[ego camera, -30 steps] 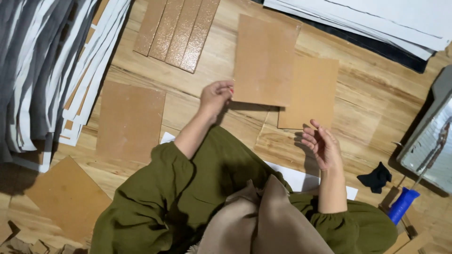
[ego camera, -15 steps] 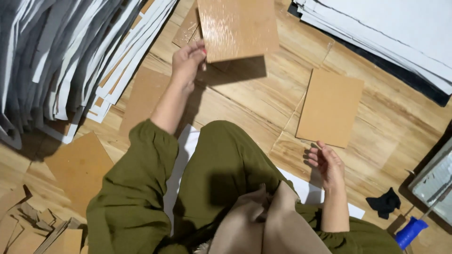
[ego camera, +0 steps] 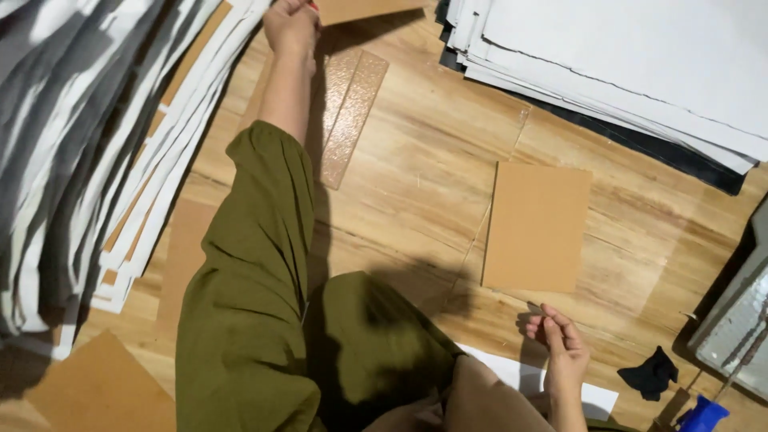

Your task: The person organizes paper sheets and then uses a paint roller to apply a coating to multiple cardboard pieces while sitting on the floor.

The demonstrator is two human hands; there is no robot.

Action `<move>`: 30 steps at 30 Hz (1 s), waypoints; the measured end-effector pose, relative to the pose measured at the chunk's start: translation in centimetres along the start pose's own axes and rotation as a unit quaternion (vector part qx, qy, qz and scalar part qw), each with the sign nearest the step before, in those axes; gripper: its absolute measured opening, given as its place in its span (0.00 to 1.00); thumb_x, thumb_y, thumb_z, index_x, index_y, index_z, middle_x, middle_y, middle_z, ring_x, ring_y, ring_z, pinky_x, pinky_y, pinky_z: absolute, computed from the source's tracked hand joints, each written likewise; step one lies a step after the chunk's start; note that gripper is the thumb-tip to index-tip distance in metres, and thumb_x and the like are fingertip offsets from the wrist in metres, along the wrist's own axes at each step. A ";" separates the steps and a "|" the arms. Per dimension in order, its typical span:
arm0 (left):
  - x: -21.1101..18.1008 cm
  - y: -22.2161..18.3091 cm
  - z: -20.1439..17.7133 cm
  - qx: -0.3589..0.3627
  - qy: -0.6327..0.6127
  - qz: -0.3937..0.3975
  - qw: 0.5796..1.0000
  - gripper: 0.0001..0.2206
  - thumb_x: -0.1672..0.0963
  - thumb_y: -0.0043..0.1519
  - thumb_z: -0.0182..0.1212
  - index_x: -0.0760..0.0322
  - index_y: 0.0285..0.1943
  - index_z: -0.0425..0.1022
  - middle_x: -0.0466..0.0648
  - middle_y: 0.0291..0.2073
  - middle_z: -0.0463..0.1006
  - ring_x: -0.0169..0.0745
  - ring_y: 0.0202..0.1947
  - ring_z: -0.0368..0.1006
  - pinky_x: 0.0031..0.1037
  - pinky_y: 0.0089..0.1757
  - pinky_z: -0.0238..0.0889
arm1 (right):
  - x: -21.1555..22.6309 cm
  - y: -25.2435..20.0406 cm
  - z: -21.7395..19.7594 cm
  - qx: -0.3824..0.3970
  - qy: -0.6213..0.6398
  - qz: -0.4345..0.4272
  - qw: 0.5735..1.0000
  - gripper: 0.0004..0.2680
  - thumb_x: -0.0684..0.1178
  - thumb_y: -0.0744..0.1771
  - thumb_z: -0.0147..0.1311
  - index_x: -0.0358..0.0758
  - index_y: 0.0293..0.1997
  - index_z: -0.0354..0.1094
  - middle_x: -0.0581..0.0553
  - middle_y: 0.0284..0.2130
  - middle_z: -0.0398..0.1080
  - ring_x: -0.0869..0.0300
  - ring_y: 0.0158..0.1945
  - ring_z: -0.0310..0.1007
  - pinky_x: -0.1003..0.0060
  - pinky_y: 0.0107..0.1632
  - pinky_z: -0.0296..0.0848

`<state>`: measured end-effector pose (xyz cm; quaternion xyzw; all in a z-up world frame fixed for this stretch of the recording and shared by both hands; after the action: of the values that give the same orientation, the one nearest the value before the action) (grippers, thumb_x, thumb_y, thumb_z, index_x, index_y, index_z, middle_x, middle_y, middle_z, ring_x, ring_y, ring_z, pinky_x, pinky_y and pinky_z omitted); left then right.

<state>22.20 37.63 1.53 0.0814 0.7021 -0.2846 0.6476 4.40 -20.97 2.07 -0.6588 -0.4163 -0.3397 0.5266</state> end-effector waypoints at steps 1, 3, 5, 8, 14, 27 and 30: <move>0.6 1.2 0.5 0.004 0.002 -0.004 1.000 0.08 0.66 0.50 0.50 0.69 0.33 0.74 0.47 0.22 0.76 0.28 0.18 0.69 0.14 0.25 0.69 | 0.4 0.1 0.4 -0.005 -0.001 0.004 1.000 0.09 0.39 0.66 0.42 0.26 0.48 0.62 0.38 0.31 0.67 0.59 0.31 0.66 0.70 0.38 0.68; 2.0 3.2 0.6 -0.054 0.033 -0.018 0.998 0.09 0.66 0.48 0.52 0.72 0.37 0.72 0.46 0.17 0.74 0.29 0.15 0.70 0.17 0.22 0.67 | 1.0 0.0 1.0 -0.017 -0.018 0.027 0.999 0.09 0.39 0.66 0.42 0.27 0.49 0.62 0.39 0.31 0.68 0.59 0.31 0.66 0.70 0.39 0.68; 2.1 2.7 0.7 -0.046 0.049 0.005 0.998 0.08 0.65 0.49 0.52 0.72 0.36 0.72 0.46 0.17 0.74 0.29 0.15 0.70 0.17 0.22 0.67 | 0.6 0.3 1.0 -0.012 -0.019 0.025 0.999 0.09 0.40 0.66 0.43 0.27 0.49 0.62 0.39 0.31 0.68 0.59 0.32 0.66 0.70 0.39 0.68; 1.5 1.6 0.1 -0.036 0.075 0.077 0.994 0.06 0.63 0.50 0.52 0.72 0.33 0.72 0.46 0.17 0.74 0.28 0.15 0.70 0.18 0.21 0.68 | 0.2 0.6 1.1 -0.001 -0.022 0.014 1.000 0.09 0.39 0.66 0.43 0.27 0.48 0.62 0.40 0.31 0.68 0.60 0.32 0.66 0.71 0.39 0.68; -1.0 -2.8 -1.0 0.001 0.117 0.270 0.956 0.07 0.59 0.52 0.52 0.72 0.28 0.72 0.45 0.18 0.75 0.28 0.15 0.69 0.18 0.20 0.69 | 1.6 0.7 -1.0 -0.006 -0.111 -0.072 0.991 0.08 0.38 0.65 0.45 0.30 0.47 0.65 0.43 0.29 0.69 0.63 0.30 0.66 0.75 0.37 0.66; 10.0 -41.5 4.1 0.439 0.185 0.241 0.846 0.18 0.59 0.52 0.56 0.70 0.51 0.65 0.56 0.50 0.63 0.50 0.51 0.62 0.31 0.50 0.57 | -7.3 0.0 -34.1 -0.205 -0.630 0.112 0.741 0.29 0.66 0.59 0.51 0.25 0.54 0.56 0.24 0.39 0.66 0.36 0.38 0.68 0.50 0.39 0.66; 13.3 -43.7 4.4 0.428 0.270 0.224 0.833 0.22 0.58 0.46 0.64 0.71 0.50 0.65 0.59 0.49 0.60 0.62 0.53 0.59 0.42 0.54 0.53 | -12.7 0.5 -36.1 -0.211 -0.485 0.138 0.837 0.26 0.61 0.56 0.56 0.51 0.58 0.55 0.38 0.40 0.69 0.45 0.44 0.69 0.48 0.40 0.68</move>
<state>2.97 -4.03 1.66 0.5791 0.6195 -0.3703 0.3791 -0.84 -58.69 -1.63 -0.8849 -0.4416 0.0203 0.1471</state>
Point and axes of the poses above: each hand's wrist, its own y-axis towards the middle knuckle, its own z-axis out of the palm, x = y × z, the point moved 5 cm from there along y, towards the middle knuckle
